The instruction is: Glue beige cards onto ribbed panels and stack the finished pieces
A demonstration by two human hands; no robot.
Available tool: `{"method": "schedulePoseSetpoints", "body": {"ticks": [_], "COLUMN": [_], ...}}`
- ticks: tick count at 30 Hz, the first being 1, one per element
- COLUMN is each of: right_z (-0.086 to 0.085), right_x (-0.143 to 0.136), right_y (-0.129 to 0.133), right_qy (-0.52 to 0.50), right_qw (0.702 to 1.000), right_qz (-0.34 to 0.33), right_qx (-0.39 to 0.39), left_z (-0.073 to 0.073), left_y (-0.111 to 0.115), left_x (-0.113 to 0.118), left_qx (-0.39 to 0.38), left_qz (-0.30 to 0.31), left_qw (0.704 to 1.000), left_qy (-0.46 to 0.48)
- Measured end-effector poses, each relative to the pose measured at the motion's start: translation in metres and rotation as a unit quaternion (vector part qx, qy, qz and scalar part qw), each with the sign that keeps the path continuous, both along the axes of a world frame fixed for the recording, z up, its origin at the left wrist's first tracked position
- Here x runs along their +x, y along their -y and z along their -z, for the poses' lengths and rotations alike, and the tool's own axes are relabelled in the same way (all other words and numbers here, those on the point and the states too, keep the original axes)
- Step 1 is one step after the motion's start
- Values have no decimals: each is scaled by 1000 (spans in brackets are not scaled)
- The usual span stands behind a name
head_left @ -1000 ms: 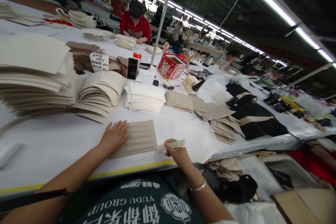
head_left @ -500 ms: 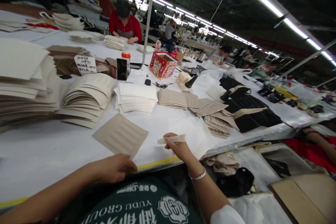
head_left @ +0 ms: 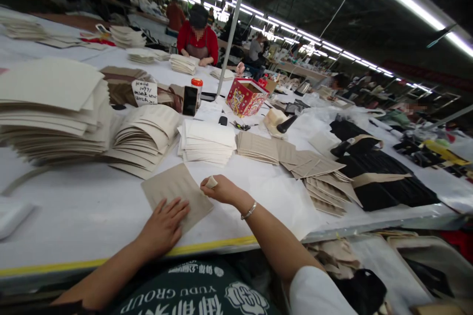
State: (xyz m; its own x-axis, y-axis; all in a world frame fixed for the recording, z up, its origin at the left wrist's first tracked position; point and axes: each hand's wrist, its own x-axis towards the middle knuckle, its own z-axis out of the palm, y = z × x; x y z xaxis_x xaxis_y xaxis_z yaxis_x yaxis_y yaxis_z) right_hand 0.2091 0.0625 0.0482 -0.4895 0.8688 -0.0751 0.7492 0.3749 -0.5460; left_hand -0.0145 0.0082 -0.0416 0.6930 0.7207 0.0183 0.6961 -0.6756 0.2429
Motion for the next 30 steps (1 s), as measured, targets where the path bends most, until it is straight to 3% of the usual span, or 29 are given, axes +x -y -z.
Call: {"method": "schedulePoseSetpoints", "body": {"ticks": [5,8,11,17,20,22,26,30], "right_z": [10,10,6,7,10,12,15,17], "right_x": [-41,-48,-33,11,16,8,-35,-69], "right_y": [-50,-58,-34,51,60,47,-8,-43], "right_qy": [-4,-6,-6,-25,-74,-103,-62,57], "right_qw": [997,997,998,991,979,979,992,992], "right_qz": [42,70,59,72,102,124,107,108], "right_qx": [58,27,-28,-111,-160,-126,-8,39], "left_z": [10,9,5,5,7,8,7,3], "left_y": [0,1,3,1,-3,-4,-5,-4], "left_x": [-5,-4,-3,-3,-10,-16,-22,-21], "left_qx": [10,2,11,17,22,32,44,21], "left_qz": [1,8,-1,1,34,7,-119,-131], "left_qw": [1000,1000,1000,999,999,999,992,991], "left_qy": [17,17,24,44,35,22,-4,-23]}}
